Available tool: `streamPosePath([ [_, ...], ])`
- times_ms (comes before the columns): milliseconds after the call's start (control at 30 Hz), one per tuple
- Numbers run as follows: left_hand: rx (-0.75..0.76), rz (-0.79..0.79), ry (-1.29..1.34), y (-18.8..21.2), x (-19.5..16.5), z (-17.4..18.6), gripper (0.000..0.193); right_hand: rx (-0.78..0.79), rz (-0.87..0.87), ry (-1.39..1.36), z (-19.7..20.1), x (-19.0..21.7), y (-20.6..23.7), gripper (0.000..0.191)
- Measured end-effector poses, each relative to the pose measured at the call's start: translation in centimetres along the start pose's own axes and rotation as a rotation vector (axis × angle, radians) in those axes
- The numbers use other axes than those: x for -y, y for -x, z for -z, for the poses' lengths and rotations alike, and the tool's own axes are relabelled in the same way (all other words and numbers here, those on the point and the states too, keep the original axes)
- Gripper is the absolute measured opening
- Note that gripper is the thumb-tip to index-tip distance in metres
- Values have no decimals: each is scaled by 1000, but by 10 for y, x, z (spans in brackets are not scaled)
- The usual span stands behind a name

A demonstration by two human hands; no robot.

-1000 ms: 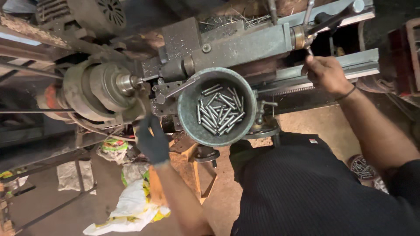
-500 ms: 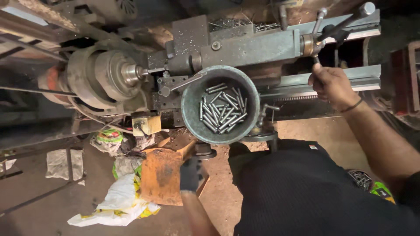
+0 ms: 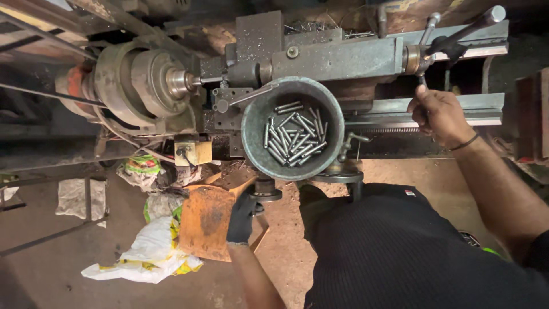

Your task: The person operates a lathe machine to machine metal pins. They adjust the workpiece in the chuck, turn the handwheels to feed the cutting tool, and place finished pins into a metal bowl.

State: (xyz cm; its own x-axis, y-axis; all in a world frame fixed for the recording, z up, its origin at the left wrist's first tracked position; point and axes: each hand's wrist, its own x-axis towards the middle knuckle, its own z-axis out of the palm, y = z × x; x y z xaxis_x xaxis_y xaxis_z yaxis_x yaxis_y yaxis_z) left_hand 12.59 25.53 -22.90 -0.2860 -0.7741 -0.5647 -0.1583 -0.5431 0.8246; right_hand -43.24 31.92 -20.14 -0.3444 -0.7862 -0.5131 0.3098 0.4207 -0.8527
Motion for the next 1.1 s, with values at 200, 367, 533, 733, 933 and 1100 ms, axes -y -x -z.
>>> streamPosePath([
  [200, -420, -41, -761, 26, -55, -93, 70, -8, 8, 0, 4, 1, 1, 49],
  [367, -804, 148, -1296, 37, -59, -145, 106, -9, 36, 21, 6, -2, 0, 51],
  [533, -902, -293, -1393, 28, -20, -123, 96, -34, 56, 59, 6, -2, -2, 51],
  [733, -921, -477, -748, -19, 34, -71, 47, -136, 142, 301, -2, 6, 5, 47],
  [933, -717, -63, 473, -24, 78, -109, 20, -297, 335, 541, 2, -10, 3, 46],
  [1100, -962, -376, -466, -11, 79, -69, 39, -302, 628, 882, 8, -15, -30, 48],
])
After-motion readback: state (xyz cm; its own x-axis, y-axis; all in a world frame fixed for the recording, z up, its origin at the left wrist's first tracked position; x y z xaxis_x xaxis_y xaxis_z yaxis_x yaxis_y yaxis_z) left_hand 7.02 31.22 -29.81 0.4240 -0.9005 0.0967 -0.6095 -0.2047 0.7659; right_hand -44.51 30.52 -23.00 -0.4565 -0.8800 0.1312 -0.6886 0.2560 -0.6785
